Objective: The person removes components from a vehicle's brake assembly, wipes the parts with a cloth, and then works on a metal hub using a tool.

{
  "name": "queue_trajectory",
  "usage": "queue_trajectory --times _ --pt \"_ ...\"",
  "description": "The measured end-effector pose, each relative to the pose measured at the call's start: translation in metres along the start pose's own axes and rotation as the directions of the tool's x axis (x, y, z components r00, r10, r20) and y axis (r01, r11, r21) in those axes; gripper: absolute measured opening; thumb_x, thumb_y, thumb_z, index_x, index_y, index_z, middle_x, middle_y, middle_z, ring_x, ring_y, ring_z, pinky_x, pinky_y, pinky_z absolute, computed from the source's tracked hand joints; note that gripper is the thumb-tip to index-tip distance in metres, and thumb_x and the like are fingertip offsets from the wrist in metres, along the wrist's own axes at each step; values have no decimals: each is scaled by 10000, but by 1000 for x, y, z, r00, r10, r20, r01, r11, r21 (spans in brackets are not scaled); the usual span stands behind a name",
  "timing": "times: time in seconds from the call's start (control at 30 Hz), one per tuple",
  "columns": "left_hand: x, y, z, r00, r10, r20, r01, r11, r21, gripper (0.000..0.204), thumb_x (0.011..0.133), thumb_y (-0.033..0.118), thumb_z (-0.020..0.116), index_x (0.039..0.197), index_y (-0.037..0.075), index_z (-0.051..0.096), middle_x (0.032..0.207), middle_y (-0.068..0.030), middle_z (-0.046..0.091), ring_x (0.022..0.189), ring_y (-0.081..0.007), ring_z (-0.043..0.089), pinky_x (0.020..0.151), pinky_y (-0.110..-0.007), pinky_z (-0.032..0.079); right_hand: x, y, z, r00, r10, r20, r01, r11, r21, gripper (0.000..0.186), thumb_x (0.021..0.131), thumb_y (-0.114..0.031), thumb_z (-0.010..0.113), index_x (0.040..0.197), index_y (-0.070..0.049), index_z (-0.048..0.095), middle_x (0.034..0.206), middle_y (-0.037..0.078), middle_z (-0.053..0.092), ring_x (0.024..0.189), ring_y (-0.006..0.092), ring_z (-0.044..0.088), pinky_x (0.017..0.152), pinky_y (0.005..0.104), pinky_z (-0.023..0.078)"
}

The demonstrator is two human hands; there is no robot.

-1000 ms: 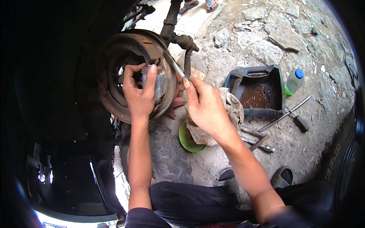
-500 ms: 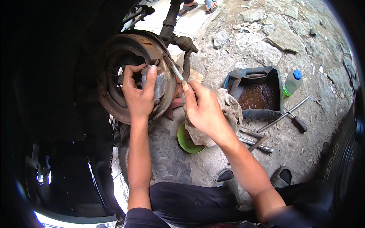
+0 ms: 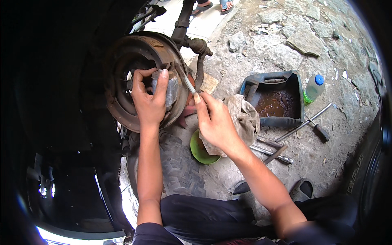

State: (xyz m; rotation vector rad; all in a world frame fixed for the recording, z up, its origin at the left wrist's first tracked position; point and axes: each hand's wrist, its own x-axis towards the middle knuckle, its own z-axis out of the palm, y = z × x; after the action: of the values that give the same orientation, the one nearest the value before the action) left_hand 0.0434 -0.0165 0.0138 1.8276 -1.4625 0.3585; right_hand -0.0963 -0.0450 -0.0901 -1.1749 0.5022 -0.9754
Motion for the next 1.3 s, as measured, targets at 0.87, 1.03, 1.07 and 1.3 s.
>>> queue_trajectory --times 0.87,1.03,1.07,1.3 --pt "0 -3 3 1000 13 -5 -13 1000 15 261 930 204 749 988 -16 622 923 -81 640 886 -133 569 830 -283 455 -3 -7 -4 1000 12 -24 -13 999 -44 262 1072 -200 486 1048 19 628 812 278 665 840 488 661 689 500 506" --pt "-1 -3 -1 1000 1 0 -1 999 38 254 933 200 745 991 -15 623 923 -80 642 884 -133 572 823 -287 459 -23 -6 -6 993 111 42 -107 991 -75 258 1067 -202 490 1070 20 620 821 301 661 849 506 648 682 534 498" --pt "-2 -2 -1 1000 -5 2 4 999 47 252 934 198 743 993 -15 622 923 -79 641 882 -131 572 820 -285 459 -32 -3 -6 989 140 50 -137 988 -66 259 1067 -202 488 1073 20 620 823 304 660 846 507 647 682 537 498" --pt "-1 -1 1 1000 -8 -9 8 1000 2 254 933 198 746 997 -13 620 910 -71 637 873 -123 567 805 -276 459 -6 -12 -4 999 18 -31 -20 998 -53 224 1058 -173 503 1043 28 602 828 309 656 850 507 647 687 548 492"
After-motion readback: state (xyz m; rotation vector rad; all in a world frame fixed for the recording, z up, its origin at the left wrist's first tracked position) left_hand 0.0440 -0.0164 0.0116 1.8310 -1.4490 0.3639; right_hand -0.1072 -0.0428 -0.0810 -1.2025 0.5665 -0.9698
